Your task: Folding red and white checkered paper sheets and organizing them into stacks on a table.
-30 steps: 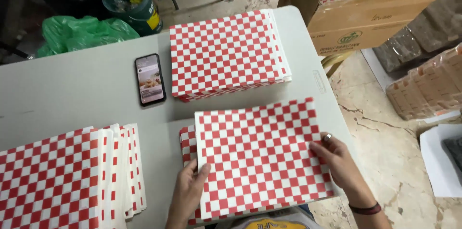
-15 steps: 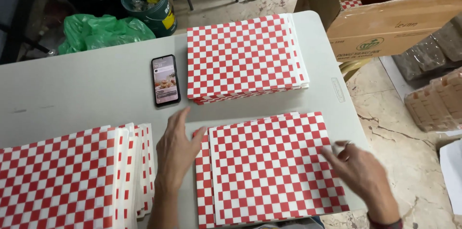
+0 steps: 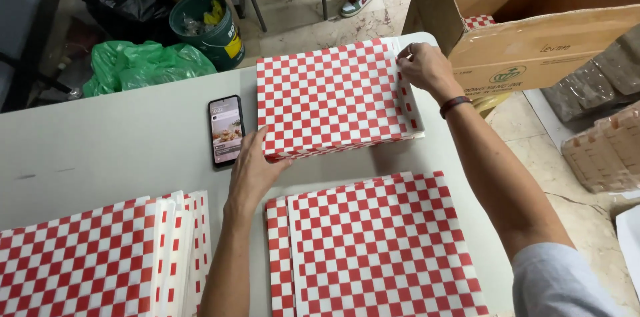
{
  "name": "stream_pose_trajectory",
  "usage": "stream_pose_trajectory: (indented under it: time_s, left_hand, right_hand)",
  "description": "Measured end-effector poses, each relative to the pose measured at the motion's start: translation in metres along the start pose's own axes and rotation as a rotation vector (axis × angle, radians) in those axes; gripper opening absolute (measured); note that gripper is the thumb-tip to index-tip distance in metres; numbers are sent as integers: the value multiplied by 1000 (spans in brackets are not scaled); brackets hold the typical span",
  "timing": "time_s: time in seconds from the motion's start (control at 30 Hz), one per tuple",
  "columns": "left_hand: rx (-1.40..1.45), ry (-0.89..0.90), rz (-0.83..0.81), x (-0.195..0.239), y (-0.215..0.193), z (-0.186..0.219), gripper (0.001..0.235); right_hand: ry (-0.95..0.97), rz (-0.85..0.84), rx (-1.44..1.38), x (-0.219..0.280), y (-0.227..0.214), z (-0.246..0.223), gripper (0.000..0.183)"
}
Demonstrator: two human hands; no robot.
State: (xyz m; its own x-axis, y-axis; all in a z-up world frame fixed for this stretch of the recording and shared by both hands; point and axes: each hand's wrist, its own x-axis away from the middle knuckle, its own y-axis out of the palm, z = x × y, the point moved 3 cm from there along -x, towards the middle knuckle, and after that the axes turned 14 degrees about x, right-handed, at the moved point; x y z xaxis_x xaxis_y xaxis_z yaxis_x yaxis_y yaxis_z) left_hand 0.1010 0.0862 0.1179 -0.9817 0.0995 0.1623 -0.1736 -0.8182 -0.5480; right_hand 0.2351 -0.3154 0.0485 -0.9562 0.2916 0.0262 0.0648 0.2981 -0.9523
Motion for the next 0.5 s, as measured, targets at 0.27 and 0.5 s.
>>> stream_pose_trajectory:
  time_s: [0.27, 0.5]
  left_hand:
    - [1, 90, 61, -16, 6, -31, 74]
    - [18, 116, 36, -22, 0, -34, 75]
  right_hand:
    - [-24, 78, 6, 0, -3, -16, 24]
    - [4, 77, -47, 4, -9, -19, 18]
